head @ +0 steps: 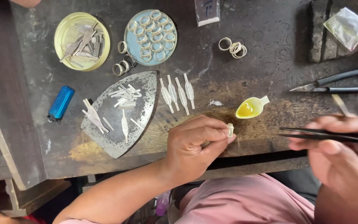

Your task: The person is using a small brush to apply flux or adhesive to a metal base and then using tweezers to carefully place thin decorative metal strips onto it to create a pattern.

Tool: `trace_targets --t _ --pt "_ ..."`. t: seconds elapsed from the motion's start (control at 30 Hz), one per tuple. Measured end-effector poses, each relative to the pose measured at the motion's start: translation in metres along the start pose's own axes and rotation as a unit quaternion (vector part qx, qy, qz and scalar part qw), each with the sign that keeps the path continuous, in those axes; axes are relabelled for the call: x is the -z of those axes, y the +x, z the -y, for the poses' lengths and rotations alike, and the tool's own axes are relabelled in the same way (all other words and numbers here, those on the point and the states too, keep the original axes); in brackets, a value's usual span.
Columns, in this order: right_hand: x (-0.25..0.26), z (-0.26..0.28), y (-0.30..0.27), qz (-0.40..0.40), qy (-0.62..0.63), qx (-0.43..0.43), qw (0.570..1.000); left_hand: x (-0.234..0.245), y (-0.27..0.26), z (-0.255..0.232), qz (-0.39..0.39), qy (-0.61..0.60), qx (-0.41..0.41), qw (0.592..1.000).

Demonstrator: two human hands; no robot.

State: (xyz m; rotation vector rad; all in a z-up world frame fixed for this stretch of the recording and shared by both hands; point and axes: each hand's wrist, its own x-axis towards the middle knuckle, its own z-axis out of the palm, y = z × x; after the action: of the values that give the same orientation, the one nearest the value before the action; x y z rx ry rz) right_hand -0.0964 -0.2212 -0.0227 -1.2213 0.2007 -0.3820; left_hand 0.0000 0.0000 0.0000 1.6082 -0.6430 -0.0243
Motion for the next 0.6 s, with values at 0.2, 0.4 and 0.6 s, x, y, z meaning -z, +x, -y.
trace_targets --t 0.2,0.4,0.6 --pt "-0.048 -0.006 0.012 0.015 0.026 0.013 0.999 0.001 0.000 -0.001 -0.008 0.002 0.010 1.000" --pt "-0.058 -0.020 0.011 0.031 0.016 0.078 0.996 0.001 -0.002 0.001 -0.010 -0.029 0.047 0.998" --pt "-0.061 -0.020 0.012 0.051 0.007 0.091 0.994 0.000 -0.003 0.003 -0.019 -0.034 0.060 0.997"
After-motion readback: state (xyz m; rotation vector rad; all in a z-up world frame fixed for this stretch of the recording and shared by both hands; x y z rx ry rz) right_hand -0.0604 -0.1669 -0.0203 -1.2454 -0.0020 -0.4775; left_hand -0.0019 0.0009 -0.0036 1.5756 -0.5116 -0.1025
